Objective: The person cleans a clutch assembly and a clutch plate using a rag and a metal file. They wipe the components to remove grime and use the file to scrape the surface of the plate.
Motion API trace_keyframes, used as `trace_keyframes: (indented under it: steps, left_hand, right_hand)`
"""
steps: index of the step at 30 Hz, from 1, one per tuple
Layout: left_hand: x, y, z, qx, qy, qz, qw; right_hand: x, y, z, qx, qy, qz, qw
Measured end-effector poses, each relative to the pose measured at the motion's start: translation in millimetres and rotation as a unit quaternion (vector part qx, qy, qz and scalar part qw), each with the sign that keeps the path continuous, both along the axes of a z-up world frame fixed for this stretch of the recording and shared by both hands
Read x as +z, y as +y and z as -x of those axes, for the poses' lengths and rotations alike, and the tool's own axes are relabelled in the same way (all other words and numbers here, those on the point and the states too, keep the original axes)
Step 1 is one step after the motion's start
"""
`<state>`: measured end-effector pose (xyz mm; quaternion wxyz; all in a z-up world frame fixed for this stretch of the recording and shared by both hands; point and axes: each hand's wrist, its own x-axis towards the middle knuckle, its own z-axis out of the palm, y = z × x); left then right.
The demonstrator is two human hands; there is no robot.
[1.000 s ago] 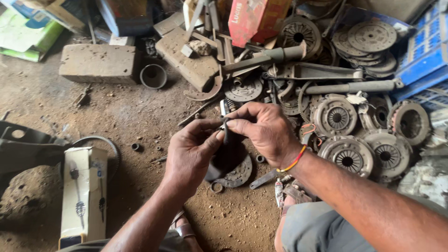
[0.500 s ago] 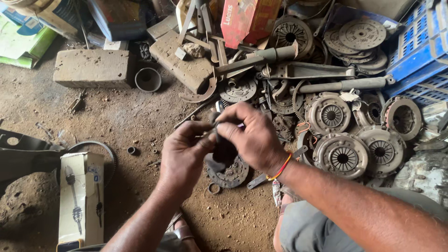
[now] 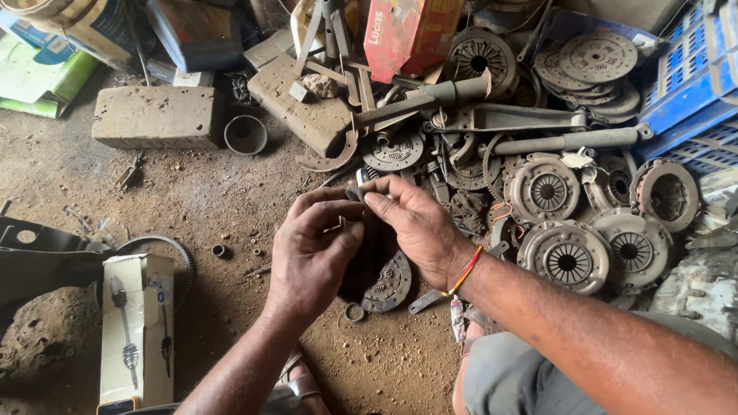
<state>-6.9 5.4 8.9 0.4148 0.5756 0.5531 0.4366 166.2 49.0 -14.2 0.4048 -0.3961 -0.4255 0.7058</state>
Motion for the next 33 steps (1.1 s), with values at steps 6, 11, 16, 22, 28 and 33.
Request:
trace_keyframes:
  steps: [6,11,16,22,28,33]
  left_hand:
    - [6.2,0.8,-5.0,0.054,-0.213,0.121,0.968]
    - [5.3,2.4,-1.1,0.073,-0.182,0.145,0.970]
    - [-8.5,5.3,0.7,0.021,-0.288,0.189,0.939]
    - [-9.9,1.2,2.7,0.006,-0.340,0.209,0.917]
    - [7.0,-9.4,-12.5,0.013,-0.172,0.193,0.966]
    - [3.1,-12.1,-12.8,-0.006,0.073,0.055,0.996]
  right_hand:
    - [-0.5,-0.8,-4.0,-0.034,-0.075,-0.142,0.986]
    - [3.3,-4.8,0.1,-0.057,-0.126,-0.210,0.968]
    - [14.7,-6.6,2.5,-0.026,-0.115,-0.226,0.967]
    - [8.5,-11.6,4.1,-0.029,-0.161,-0.253,0.954]
    - [-6.4,-10.1,1.8,-0.076,-0.150,-0.169,0.971]
    - [-13.7,-7.7,1.0,-0.060,-0.008,-0.014,0.998]
